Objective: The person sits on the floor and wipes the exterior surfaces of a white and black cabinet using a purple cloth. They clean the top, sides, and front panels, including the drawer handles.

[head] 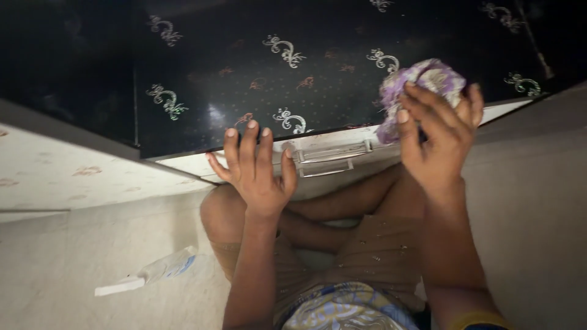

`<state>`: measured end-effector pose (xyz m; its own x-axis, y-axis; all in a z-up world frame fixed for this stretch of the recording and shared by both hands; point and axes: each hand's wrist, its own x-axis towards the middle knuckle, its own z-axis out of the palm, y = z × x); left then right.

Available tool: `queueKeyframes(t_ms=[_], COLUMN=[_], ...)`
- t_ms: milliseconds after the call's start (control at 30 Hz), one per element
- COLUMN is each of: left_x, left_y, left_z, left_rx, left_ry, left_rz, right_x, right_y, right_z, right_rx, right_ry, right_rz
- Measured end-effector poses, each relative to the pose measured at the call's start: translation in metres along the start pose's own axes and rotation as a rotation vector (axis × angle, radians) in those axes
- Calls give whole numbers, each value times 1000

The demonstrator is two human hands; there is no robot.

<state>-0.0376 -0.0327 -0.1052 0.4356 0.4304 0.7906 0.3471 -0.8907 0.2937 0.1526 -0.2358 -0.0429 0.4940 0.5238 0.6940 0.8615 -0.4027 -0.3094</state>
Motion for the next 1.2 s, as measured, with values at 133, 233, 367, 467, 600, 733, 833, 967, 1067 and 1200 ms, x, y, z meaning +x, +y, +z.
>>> queueKeyframes(t_ms=[133, 233, 367, 467, 600, 733, 833, 967, 1067, 1200], left_x=[-1, -1, -1, -2, -4, -2, -2, -1, 0, 0], left_y=[-1, -1, -1, -3, -1, 0, 0, 0, 1, -1], left_z=[3, 3, 4, 3, 6, 10, 9, 7, 7, 5], left_rx=[-12, -18, -13, -19, -32, -60, -48, -37, -23, -13], left_ry=[18, 17, 20, 11, 21, 60, 64, 50, 52, 33], left_rz=[10, 9, 6, 6, -16, -27, -28, -15, -10, -6], right_x=[-1, 0, 5, 7, 2, -1, -5, -12, -15, -17], right_y=[32, 48, 62, 63, 57, 34, 6, -27, -28, 0], right_z=[-12, -22, -37, -36, -29, -19, -7, 7, 11, 5], right_rx=[-39, -67, -91, -109, -140, -140, -44, 36, 22, 11], right_ry=[57, 66, 114, 140, 154, 157, 145, 92, 89, 96], right_rz=[81, 127, 152, 129, 133, 119, 101, 39, 32, 11])
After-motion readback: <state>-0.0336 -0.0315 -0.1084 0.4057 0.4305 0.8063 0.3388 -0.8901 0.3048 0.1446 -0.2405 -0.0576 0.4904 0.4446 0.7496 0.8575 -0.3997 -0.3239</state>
